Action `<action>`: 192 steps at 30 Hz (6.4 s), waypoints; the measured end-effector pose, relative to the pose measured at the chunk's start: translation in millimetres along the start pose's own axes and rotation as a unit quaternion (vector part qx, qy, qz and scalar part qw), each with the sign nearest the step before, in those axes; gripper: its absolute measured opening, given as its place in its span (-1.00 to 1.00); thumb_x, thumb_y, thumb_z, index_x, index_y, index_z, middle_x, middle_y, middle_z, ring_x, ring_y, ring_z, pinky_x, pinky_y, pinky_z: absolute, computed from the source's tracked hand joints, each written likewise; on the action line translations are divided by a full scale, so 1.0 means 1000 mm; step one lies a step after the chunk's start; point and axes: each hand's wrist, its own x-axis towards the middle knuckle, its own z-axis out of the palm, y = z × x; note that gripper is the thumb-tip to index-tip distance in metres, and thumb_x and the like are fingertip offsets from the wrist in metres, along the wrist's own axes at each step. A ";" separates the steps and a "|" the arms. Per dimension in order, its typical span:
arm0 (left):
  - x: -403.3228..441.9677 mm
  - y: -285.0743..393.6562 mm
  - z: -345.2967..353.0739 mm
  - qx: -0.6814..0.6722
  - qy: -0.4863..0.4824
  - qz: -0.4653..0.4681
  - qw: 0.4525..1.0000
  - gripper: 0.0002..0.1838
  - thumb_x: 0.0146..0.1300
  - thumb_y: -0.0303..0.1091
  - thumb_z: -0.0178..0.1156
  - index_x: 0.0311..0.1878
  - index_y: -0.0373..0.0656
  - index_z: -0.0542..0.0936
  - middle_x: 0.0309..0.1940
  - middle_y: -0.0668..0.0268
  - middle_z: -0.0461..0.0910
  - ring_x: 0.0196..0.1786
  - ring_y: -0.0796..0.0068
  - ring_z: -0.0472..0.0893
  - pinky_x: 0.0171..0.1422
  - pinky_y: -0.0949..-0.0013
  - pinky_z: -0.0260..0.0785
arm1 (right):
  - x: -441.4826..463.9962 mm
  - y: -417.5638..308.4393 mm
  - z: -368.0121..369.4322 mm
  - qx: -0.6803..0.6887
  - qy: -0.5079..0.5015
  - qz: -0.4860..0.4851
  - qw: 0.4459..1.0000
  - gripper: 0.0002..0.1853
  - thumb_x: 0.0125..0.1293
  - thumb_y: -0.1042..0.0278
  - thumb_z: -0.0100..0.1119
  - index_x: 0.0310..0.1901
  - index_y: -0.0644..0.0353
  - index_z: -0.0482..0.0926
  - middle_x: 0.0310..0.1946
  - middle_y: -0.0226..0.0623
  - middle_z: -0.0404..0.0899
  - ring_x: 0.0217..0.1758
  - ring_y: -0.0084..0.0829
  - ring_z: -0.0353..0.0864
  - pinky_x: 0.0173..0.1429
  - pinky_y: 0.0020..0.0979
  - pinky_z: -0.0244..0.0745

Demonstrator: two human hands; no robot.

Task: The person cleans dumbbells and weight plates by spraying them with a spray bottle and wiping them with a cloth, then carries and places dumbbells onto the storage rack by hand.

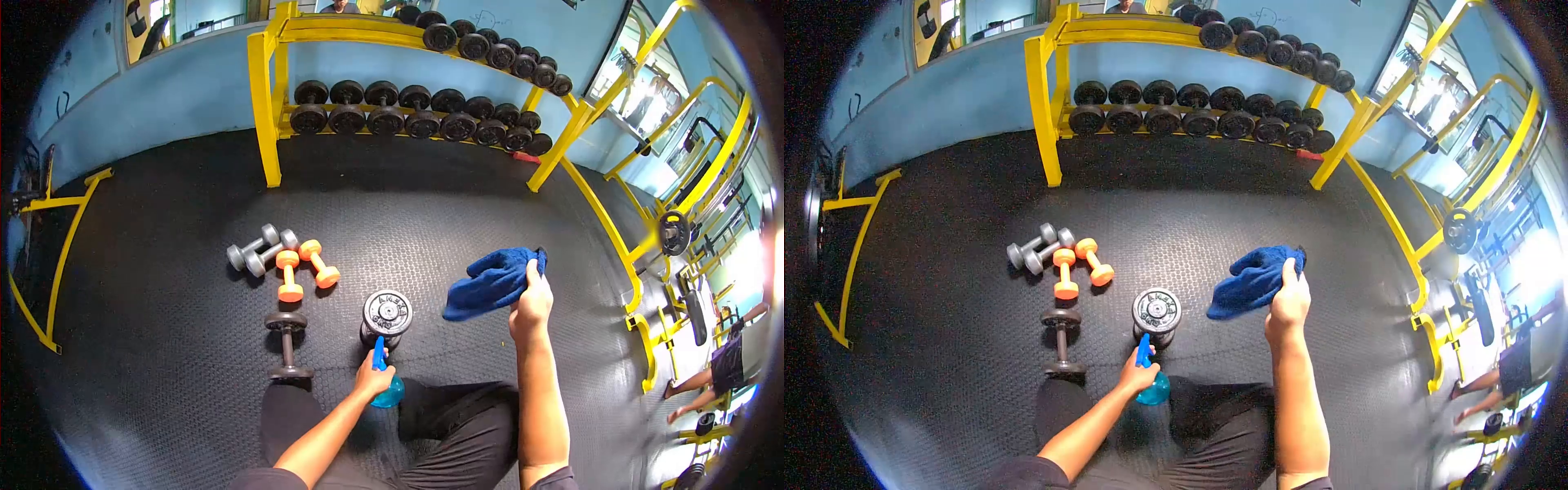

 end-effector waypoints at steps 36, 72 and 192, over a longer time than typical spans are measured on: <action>0.056 -0.062 -0.098 0.137 0.124 0.084 0.979 -0.17 0.13 -0.29 0.34 0.45 -0.25 0.20 0.27 -0.10 0.36 0.32 -0.07 0.39 0.41 0.07 0.21 | -0.010 0.265 -0.041 -0.595 -0.359 -0.099 0.712 -0.39 0.42 0.06 -0.04 0.35 0.32 0.24 0.45 0.12 0.12 0.59 -0.05 -0.06 0.56 0.00 -0.12; 0.111 -0.012 -0.026 -0.446 -0.064 -0.146 0.881 -0.60 0.56 -0.08 -0.14 0.20 -0.15 0.48 0.03 0.32 0.61 0.04 0.45 0.61 0.15 0.29 0.48 | -0.031 0.284 0.031 -0.587 -0.405 -0.210 0.669 -0.29 0.11 0.04 0.17 0.29 0.25 0.40 0.42 -0.16 0.27 0.55 -0.14 0.08 0.55 0.02 -0.12; 0.253 -0.006 0.057 -0.192 0.141 -0.290 0.927 -0.68 0.38 -0.25 0.07 -0.11 -0.40 0.52 -0.19 0.17 0.53 -0.18 0.34 0.50 -0.14 0.08 0.41 | 0.011 0.162 -0.103 0.195 0.105 -0.013 0.975 -0.56 0.54 0.14 -0.19 0.13 0.39 0.47 0.09 -0.08 0.57 0.18 -0.20 0.56 0.35 -0.15 0.37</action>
